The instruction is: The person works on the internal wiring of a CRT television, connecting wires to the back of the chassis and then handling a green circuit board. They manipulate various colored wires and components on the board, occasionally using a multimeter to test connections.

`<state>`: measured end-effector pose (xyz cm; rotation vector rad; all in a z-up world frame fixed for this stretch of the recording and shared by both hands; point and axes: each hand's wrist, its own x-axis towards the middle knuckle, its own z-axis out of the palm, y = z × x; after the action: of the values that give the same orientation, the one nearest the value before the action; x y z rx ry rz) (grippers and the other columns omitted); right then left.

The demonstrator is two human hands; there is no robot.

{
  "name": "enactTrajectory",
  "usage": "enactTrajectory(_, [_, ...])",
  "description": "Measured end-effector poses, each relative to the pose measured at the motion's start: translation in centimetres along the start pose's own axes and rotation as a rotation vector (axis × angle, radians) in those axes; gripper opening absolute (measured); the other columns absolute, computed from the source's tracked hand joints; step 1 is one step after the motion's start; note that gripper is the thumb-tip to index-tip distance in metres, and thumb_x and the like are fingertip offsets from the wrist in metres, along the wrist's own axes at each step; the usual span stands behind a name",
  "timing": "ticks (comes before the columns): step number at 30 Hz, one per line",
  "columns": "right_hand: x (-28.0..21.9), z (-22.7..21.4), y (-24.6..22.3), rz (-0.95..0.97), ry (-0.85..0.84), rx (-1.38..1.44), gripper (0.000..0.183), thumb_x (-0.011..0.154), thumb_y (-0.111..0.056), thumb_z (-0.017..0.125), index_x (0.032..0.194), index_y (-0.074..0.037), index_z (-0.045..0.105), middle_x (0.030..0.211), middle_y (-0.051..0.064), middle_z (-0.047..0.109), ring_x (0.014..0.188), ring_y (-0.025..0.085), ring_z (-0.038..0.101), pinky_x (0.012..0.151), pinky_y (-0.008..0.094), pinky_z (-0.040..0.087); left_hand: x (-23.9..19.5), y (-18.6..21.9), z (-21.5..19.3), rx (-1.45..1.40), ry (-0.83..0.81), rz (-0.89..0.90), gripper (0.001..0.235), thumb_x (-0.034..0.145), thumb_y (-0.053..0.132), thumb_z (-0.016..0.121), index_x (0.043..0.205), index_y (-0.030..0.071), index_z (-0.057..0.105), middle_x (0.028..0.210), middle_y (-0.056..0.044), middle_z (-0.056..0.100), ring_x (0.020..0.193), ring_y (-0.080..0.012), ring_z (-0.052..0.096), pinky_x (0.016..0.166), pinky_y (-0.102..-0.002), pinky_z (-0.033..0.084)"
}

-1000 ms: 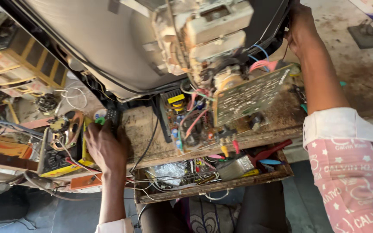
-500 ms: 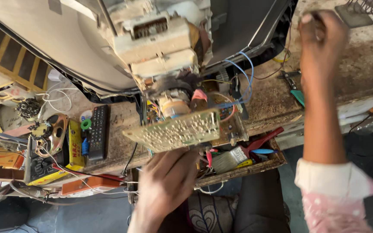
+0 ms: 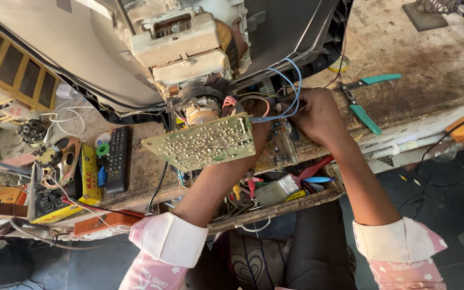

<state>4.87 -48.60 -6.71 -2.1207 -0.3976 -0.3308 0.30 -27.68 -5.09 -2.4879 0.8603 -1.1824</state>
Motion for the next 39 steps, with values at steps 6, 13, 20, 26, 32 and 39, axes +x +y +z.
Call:
enactTrajectory(6, [1.0, -1.2, -1.5, -0.305, 0.001, -0.229, 0.015, 0.089, -0.013, 0.080, 0.097, -0.001, 0.078, 0.082, 0.022, 0.071, 0.068, 0.037, 0.068, 0.061, 0.044, 0.050, -0.4, 0.3, 1.6, -0.022, -0.080, 0.016, 0.039, 0.097, 0.017, 0.058, 0.135, 0.009, 0.062, 0.128, -0.016, 0.064, 0.112, -0.0333, 0.065, 0.102, -0.051, 0.052])
enactTrajectory(13, [0.8, -1.4, -2.1, -0.305, -0.031, -0.300, 0.015, 0.086, -0.011, 0.079, 0.092, 0.002, 0.074, 0.076, 0.023, 0.068, 0.067, 0.041, 0.066, 0.059, 0.047, 0.048, -0.7, 1.1, 3.2, -0.036, -0.064, -0.009, 0.040, 0.097, 0.020, 0.057, 0.137, 0.011, 0.061, 0.132, -0.014, 0.063, 0.116, -0.0320, 0.063, 0.104, -0.051, 0.050])
enactTrajectory(20, [0.9, -0.9, -2.8, -0.325, 0.021, -0.335, 0.017, 0.087, -0.014, 0.081, 0.088, 0.001, 0.073, 0.073, 0.022, 0.066, 0.066, 0.041, 0.065, 0.059, 0.047, 0.048, -0.6, 1.8, 4.1, -0.040, -0.037, -0.040, 0.042, 0.098, 0.022, 0.056, 0.139, 0.012, 0.059, 0.135, -0.012, 0.061, 0.121, -0.0307, 0.061, 0.106, -0.051, 0.048])
enactTrajectory(26, [0.9, -0.7, -2.7, -0.259, 0.026, -0.320, 0.011, 0.086, -0.008, 0.079, 0.086, 0.000, 0.071, 0.073, 0.022, 0.065, 0.065, 0.040, 0.065, 0.059, 0.046, 0.049, -0.7, 2.3, 5.1, -0.052, -0.013, -0.055, 0.044, 0.098, 0.024, 0.055, 0.141, 0.014, 0.059, 0.138, -0.011, 0.060, 0.124, -0.0295, 0.059, 0.108, -0.051, 0.047])
enactTrajectory(32, [0.7, -0.5, -2.3, -0.377, 0.064, -0.377, 0.015, 0.079, -0.004, 0.078, 0.091, -0.001, 0.071, 0.078, 0.023, 0.066, 0.071, 0.043, 0.065, 0.060, 0.047, 0.050, -1.7, 3.2, 7.5, -0.053, 0.011, -0.070, 0.045, 0.099, 0.025, 0.054, 0.142, 0.015, 0.058, 0.141, -0.009, 0.059, 0.128, -0.0284, 0.057, 0.110, -0.051, 0.045])
enactTrajectory(39, [-0.3, 1.5, 0.5, -0.352, 0.160, -0.542, 0.012, 0.087, -0.009, 0.077, 0.093, -0.001, 0.070, 0.088, 0.020, 0.070, 0.078, 0.044, 0.064, 0.069, 0.052, 0.050, -3.8, 5.1, 10.8, -0.053, 0.014, -0.108, 0.047, 0.099, 0.027, 0.053, 0.145, 0.017, 0.057, 0.145, -0.007, 0.058, 0.132, -0.0271, 0.055, 0.113, -0.051, 0.044])
